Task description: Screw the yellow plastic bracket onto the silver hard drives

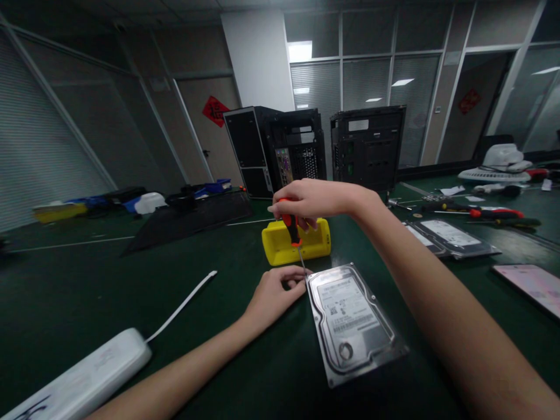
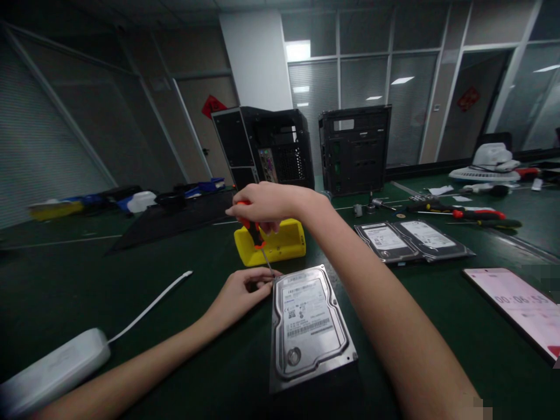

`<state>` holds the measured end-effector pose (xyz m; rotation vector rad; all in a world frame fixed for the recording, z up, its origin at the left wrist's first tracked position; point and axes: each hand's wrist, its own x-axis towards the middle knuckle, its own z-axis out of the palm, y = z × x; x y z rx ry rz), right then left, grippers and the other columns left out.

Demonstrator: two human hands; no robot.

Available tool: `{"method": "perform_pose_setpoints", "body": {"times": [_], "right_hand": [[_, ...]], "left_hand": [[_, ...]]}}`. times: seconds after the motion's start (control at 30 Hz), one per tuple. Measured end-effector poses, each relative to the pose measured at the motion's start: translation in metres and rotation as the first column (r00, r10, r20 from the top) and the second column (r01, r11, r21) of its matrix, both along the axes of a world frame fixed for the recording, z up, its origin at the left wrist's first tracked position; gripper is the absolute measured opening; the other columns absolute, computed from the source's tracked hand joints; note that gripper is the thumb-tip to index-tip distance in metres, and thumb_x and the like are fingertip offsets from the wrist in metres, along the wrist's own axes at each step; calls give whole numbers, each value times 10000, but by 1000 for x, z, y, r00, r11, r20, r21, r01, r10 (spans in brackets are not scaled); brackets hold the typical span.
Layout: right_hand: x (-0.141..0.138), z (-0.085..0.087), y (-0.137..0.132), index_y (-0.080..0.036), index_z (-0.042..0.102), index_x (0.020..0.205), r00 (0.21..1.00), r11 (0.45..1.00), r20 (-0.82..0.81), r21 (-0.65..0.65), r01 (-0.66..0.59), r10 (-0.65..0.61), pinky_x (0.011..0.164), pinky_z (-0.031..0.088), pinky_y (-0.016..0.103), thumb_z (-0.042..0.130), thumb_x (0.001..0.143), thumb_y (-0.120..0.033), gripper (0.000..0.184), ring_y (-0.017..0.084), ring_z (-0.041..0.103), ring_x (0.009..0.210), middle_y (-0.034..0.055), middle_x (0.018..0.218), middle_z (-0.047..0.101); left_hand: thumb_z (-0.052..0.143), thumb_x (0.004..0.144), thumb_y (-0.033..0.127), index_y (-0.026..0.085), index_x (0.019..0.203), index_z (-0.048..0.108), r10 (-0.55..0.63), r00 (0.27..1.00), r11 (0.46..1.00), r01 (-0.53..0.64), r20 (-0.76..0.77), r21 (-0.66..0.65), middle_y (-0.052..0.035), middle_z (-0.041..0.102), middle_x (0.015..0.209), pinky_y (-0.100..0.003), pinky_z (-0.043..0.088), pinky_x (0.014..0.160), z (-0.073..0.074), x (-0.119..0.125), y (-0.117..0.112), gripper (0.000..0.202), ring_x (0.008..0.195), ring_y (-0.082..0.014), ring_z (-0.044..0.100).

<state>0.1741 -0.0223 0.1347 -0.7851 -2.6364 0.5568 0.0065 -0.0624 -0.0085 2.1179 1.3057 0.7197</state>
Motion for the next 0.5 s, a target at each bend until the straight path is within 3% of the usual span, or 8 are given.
{"method": "perform_pose_setpoints", "body": {"times": [0.5], "right_hand": [[0,0,0,-111,553,710,999,997,-6,63,39,-38,428,428,179,473,803,-452,362,87,559,472,60,684,634]], "left_hand": [[517,791,322,170,959,651,0,1000,1000,0,22,0,-27,680,847,-229,423,636,-1,0,1,263,737,-166,598]]}}
